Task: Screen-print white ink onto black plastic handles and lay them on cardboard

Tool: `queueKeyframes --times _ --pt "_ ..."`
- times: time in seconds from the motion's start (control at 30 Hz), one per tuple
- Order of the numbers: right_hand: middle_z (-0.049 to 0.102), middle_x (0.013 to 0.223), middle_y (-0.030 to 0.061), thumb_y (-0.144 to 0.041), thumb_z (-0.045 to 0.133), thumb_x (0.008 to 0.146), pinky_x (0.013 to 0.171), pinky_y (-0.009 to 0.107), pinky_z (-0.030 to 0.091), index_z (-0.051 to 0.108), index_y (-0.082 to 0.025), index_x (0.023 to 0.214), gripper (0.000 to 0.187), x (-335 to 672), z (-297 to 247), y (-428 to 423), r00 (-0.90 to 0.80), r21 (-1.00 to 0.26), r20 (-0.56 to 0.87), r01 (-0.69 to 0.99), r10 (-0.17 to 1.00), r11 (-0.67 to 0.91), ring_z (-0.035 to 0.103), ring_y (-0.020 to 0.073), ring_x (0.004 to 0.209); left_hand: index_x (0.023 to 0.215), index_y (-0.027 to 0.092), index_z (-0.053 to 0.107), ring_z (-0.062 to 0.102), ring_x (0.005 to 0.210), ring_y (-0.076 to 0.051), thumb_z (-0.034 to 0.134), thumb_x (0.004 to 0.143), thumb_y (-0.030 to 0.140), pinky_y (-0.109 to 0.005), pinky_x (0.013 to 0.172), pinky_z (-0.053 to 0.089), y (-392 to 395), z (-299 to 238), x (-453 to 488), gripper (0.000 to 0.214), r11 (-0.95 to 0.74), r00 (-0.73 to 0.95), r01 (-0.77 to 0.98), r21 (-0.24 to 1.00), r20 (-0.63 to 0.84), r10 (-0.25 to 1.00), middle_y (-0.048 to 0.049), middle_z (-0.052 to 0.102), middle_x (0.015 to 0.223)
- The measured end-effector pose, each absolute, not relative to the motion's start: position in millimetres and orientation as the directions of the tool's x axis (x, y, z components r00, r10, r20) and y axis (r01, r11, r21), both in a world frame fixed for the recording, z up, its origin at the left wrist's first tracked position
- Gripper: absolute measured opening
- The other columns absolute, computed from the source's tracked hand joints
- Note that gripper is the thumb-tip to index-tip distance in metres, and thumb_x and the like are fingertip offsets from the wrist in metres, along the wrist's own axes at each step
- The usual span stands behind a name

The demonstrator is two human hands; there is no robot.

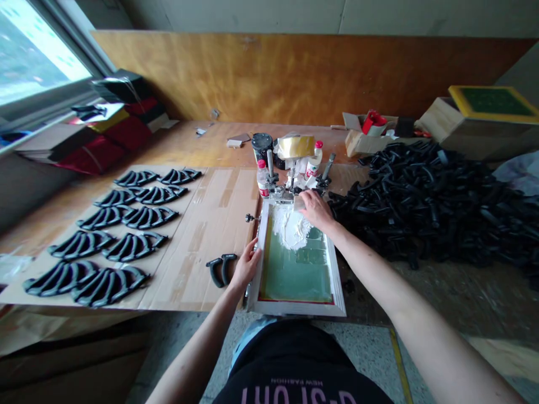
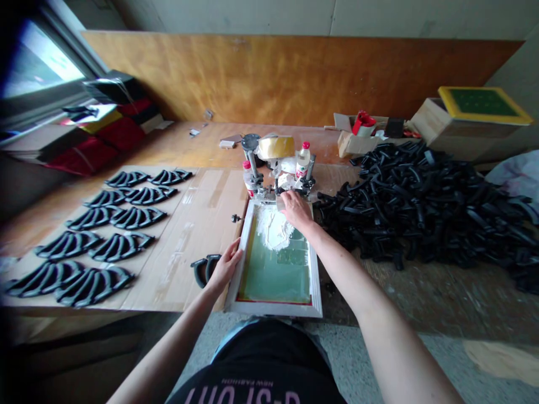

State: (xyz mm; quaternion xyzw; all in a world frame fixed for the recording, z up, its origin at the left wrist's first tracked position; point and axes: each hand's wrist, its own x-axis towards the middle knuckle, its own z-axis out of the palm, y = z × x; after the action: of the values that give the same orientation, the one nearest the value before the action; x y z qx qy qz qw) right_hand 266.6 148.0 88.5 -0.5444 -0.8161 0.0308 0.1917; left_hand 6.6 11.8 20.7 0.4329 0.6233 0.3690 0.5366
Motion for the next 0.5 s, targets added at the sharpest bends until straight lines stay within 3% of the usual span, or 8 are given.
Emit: queueKeyframes --times 0.13,0.27,0.37,0.5 --pt "0.065 0.094 0.0114 -0.017 0.058 0.085 0.084 0.033 0.044 0.062 -0.015 0.091 0.008 254.0 81.5 130.5 -0.426 -0.180 0.088 0.882 0.900 0.435 0.056 0.0235 0.093 0.138 0.020 0.049 0.063 0.074 -0.018 0.061 0.079 0.052 -0.026 0.065 0.048 13.1 16.9 6.8 0.068 0.377 -0.054 0.127 0.918 -0.373 0.926 -0.0045 0.069 0.087" --pt "0.064 0.087 0.0091 -0.008 0.052 0.082 0.077 0.029 0.041 0.063 -0.015 0.085 0.013 269.1 84.1 95.6 -0.703 -0.212 0.080 0.681 0.707 0.701 0.055 0.0212 0.090 0.138 0.020 0.049 0.064 0.078 -0.019 0.060 0.080 0.052 -0.027 0.069 0.048 12.0 14.7 6.4 0.067 0.369 -0.059 0.122 0.921 -0.364 0.929 -0.0052 0.069 0.089" --pt "0.064 0.081 0.0048 -0.006 0.053 0.078 0.070 0.026 0.039 0.064 -0.018 0.080 0.016 278.8 93.0 89.2 -0.806 -0.266 0.047 0.559 0.589 0.786 0.055 0.0188 0.084 0.137 0.020 0.051 0.065 0.081 -0.020 0.060 0.080 0.052 -0.027 0.070 0.049 11.9 15.2 7.3 0.067 0.360 -0.061 0.118 0.925 -0.355 0.933 -0.0061 0.070 0.092" --pt "0.065 0.083 0.0047 -0.011 0.053 0.084 0.071 0.027 0.039 0.065 -0.019 0.082 0.015 275.9 88.1 92.7 -0.700 -0.244 0.136 0.662 0.701 0.709 0.055 0.0192 0.086 0.136 0.018 0.051 0.065 0.079 -0.019 0.061 0.079 0.052 -0.027 0.068 0.049 12.1 22.9 8.6 0.067 0.366 -0.066 0.100 0.925 -0.361 0.930 -0.0066 0.071 0.091"
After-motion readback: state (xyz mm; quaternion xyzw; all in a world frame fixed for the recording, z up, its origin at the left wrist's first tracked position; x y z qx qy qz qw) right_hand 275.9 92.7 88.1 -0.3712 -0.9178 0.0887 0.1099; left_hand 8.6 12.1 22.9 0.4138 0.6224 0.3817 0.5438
